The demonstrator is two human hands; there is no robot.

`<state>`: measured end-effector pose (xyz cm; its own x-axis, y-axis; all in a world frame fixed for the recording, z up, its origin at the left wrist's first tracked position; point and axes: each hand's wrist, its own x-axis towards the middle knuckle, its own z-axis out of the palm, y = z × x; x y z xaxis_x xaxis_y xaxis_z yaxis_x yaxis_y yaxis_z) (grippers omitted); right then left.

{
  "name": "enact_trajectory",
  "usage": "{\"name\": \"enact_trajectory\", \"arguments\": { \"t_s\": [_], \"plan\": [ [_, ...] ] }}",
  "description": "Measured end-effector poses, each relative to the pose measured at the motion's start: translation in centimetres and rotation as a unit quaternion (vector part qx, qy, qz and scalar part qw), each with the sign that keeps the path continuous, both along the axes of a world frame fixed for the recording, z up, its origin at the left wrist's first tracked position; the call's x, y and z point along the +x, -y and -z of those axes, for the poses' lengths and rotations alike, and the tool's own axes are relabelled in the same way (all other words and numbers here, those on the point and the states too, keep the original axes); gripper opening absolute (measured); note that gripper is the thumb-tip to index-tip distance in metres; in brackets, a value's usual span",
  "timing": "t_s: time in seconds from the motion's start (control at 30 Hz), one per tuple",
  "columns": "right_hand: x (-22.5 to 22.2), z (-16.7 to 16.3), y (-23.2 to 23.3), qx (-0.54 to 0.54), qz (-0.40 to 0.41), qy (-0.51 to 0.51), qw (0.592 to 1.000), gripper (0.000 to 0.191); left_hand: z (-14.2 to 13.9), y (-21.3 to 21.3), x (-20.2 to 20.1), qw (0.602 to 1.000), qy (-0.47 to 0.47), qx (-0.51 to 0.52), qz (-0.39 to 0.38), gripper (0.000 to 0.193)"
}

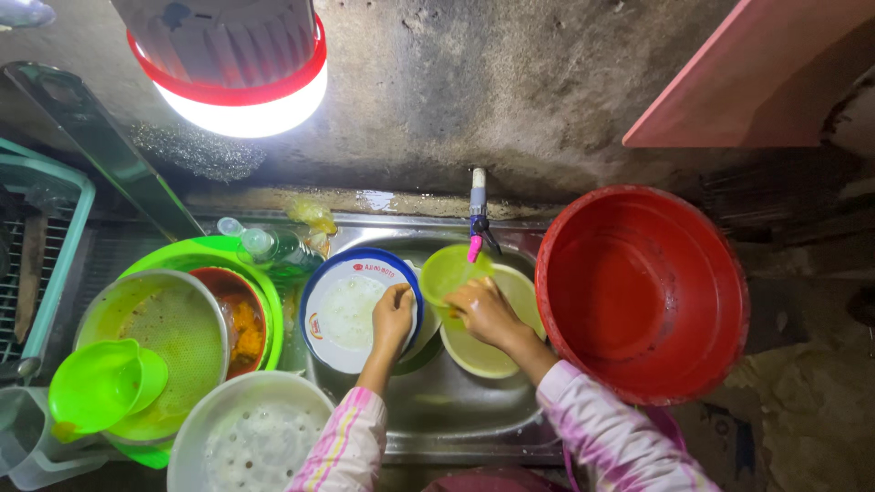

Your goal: The person washes dishes at a kitchen sink, rinsing plates, bowls, cups, lids and a perforated steamer tray under running water and stacking the cleaned items in a red basin beside the sink. They work through the pile one item at a time, moving each cleaned piece into the basin.

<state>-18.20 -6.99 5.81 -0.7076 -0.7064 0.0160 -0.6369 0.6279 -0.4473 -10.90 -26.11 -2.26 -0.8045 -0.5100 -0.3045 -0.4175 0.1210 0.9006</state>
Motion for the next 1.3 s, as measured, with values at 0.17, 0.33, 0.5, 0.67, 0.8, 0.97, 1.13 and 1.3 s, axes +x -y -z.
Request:
{"name": "enact_trajectory", "arguments": {
  "t_s": [0.17, 0.33, 0.5, 0.67, 0.8, 0.97, 1.13, 1.3],
  "plan": [
    [0.5, -3.6, -0.6, -0.058, -0.040, 0.011, 0.997, 0.021, -1.0, -0.7, 3.1, 0.940, 0.137, -0.261, 0.173, 0.052],
    [0.6, -6.2, 0.1, -0.015, -0.096, 0.172, 0.980, 0.028, 0.4, -1.7, 6.4, 0.837, 0.229, -0.425, 0.259, 0.086],
    [0.5, -3.9, 3.8, -0.176, -0.032, 0.439, 0.881, 0.026, 2.2, -0.6, 7.3, 0.872, 0.060, -0.412, 0.258, 0.065],
    [-0.1, 1.3, 6.6, -0.335, 0.169, 0.744, 0.553, 0.029, 2.1, 0.7, 6.5, 0.911, -0.044, -0.308, 0.272, 0.049],
    [-1.4, 1.7, 2.4, -0.429, 0.111, 0.597, 0.669, 0.024, 1.3, 2.0, 6.4, 0.850, 0.122, -0.352, 0.372, 0.038],
    [-4.0, -2.6, -11.9, -0.658, 0.264, 0.375, 0.597, 0.021, -2.4, 4.2, 5.3, 0.874, 0.101, -0.369, 0.300, 0.055],
    [-6.2, -1.3, -22.4, -0.527, 0.531, 0.086, 0.658, 0.017, -6.2, 6.7, 3.9, 0.941, -0.019, -0.324, 0.095, 0.032],
    [-4.3, 2.3, -23.6, -0.107, 0.492, -0.208, 0.839, 0.016, -6.7, 9.1, 4.5, 0.982, -0.153, -0.102, -0.047, 0.033]
  ]
}}
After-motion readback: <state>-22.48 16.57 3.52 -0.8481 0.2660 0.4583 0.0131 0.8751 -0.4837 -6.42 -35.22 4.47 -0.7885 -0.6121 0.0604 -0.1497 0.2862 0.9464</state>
